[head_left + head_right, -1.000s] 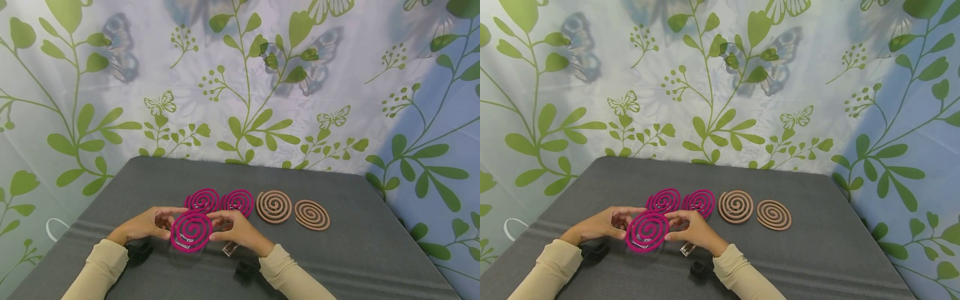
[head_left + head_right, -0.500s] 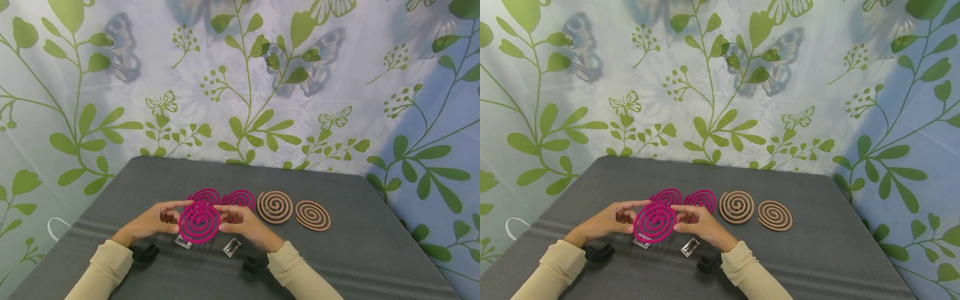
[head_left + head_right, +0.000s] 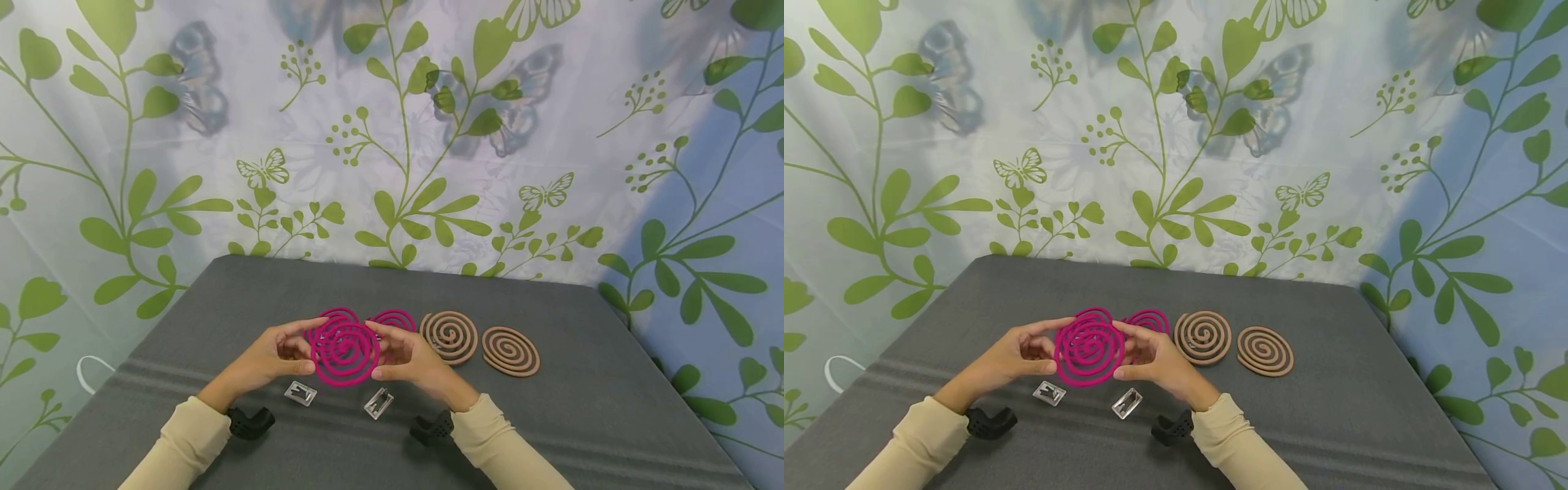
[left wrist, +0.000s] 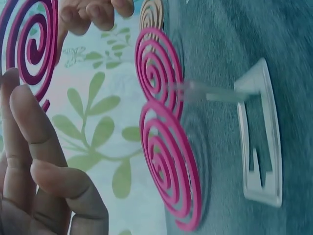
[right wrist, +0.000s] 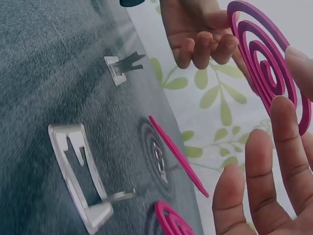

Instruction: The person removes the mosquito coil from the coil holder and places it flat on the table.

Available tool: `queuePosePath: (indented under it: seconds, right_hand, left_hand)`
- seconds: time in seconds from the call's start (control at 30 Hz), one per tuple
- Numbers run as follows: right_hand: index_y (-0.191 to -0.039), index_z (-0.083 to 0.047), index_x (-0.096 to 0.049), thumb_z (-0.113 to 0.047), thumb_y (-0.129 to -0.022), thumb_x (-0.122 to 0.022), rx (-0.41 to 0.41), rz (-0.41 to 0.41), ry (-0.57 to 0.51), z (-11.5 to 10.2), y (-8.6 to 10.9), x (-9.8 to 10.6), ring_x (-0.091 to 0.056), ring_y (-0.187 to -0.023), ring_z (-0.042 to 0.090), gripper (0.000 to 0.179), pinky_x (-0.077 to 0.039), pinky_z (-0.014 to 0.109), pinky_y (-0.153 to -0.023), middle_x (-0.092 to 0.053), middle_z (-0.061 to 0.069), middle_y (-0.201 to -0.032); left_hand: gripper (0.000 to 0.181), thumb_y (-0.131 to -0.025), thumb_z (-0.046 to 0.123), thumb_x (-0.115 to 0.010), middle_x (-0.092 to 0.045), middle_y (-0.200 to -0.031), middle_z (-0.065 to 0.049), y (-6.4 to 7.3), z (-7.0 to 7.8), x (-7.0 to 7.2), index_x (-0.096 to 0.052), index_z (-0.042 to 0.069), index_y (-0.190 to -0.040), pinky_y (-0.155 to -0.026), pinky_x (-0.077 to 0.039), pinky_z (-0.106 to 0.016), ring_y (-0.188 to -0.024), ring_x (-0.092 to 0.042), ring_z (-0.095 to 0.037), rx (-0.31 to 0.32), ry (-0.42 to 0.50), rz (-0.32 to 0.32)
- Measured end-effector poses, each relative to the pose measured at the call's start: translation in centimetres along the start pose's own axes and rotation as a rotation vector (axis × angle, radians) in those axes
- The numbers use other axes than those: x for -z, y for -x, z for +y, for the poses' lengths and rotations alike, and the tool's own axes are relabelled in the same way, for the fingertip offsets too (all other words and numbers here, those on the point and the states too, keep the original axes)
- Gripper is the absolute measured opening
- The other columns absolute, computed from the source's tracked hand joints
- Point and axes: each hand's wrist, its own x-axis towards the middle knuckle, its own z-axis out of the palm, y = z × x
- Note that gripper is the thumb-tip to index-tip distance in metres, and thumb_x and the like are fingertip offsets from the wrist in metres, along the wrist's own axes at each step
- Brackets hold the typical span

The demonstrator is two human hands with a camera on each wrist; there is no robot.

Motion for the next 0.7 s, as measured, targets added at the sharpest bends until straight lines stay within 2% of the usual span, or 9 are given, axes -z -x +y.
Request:
queuePosePath:
  seconds: [0.17,0.3,0.53,0.7]
  right_hand:
    - [-0.163,0.006,-0.041,-0.005,-0.092,-0.086,-0.013,0.005,-0.008,-0.2,0.8,0.8,-0.07,-0.099,0.011,0.085,-0.059,0.025,-0.084,-0.07,-0.001,-0.108]
    - [-0.162,0.009,-0.039,0.001,-0.091,-0.084,-0.014,-0.002,-0.03,-0.1,1.3,1.5,-0.072,-0.092,0.009,0.085,-0.06,0.025,-0.082,-0.068,-0.002,-0.107]
    - [-0.162,0.012,-0.037,0.004,-0.091,-0.083,-0.023,-0.001,-0.028,-0.4,2.3,2.4,-0.074,-0.092,0.01,0.085,-0.062,0.026,-0.082,-0.068,0.0,-0.109]
    - [-0.161,0.013,-0.037,0.004,-0.091,-0.083,-0.018,0.008,-0.019,-0.8,3.0,3.0,-0.076,-0.093,0.01,0.084,-0.062,0.027,-0.082,-0.07,0.0,-0.11]
  left_hand:
    - [0.074,-0.101,0.003,-0.076,-0.076,-0.092,0.007,-0.6,0.2,-1.1,-0.035,-0.016,-0.159,-0.068,-0.053,-0.024,-0.076,-0.063,-0.005,-0.012,-0.007,-0.017]
    - [0.077,-0.101,0.005,-0.077,-0.075,-0.091,0.006,-0.9,0.4,-2.0,-0.034,-0.015,-0.161,-0.067,-0.05,-0.023,-0.074,-0.06,-0.005,-0.001,-0.004,-0.018]
    - [0.077,-0.1,0.006,-0.079,-0.075,-0.092,0.0,-1.4,0.6,-3.3,-0.037,-0.007,-0.164,-0.07,-0.056,-0.029,-0.074,-0.068,-0.017,0.032,-0.072,0.011]
    - [0.078,-0.101,0.009,-0.079,-0.075,-0.094,-0.005,-1.8,0.7,-4.2,-0.037,-0.005,-0.165,-0.07,-0.056,-0.028,-0.075,-0.07,-0.024,0.051,-0.093,0.019]
